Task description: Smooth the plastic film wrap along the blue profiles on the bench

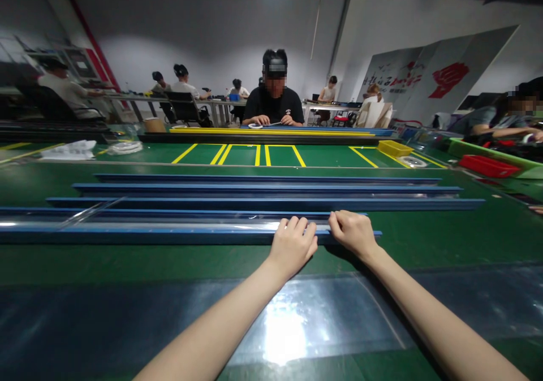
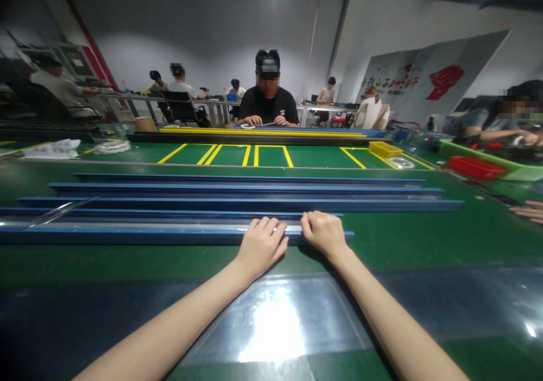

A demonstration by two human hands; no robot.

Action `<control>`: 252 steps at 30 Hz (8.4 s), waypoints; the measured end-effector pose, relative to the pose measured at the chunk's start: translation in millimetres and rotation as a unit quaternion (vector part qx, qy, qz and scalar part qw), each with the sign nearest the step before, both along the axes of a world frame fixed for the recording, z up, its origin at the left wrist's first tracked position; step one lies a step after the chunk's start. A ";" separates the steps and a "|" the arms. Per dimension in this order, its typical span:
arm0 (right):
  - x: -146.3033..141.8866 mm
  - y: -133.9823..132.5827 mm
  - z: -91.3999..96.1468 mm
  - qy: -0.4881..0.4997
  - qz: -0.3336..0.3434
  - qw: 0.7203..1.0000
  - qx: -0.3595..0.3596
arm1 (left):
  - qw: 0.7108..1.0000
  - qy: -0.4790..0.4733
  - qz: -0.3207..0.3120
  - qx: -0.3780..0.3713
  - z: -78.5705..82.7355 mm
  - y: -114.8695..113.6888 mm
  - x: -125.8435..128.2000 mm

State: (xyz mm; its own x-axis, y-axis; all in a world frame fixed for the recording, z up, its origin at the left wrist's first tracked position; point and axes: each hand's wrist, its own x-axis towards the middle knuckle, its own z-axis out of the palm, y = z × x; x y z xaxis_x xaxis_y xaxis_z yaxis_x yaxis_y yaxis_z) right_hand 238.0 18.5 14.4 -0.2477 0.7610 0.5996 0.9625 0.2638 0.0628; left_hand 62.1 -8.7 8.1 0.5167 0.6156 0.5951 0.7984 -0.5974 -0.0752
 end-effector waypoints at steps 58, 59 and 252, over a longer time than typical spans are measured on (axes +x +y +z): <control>66.1 3.5 -0.1 0.034 -0.105 0.994 -0.005 | 0.996 -0.008 0.080 -0.041 -2.0 0.6 2.0; 66.3 3.6 -0.2 0.034 -0.105 0.994 -0.006 | 0.996 -0.007 0.080 -0.043 -1.9 0.5 2.0; -3.8 -15.6 16.9 0.083 0.053 0.994 -0.036 | 0.997 -0.009 0.059 -0.048 -3.9 1.0 1.8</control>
State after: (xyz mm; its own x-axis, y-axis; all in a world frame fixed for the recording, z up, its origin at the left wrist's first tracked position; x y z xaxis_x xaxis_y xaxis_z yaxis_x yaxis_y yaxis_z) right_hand 234.2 2.9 31.3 -0.2307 0.7784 0.5838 0.9246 0.3623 -0.1176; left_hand 63.9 -7.7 4.2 0.4271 0.7262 0.5387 0.8644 -0.5028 -0.0076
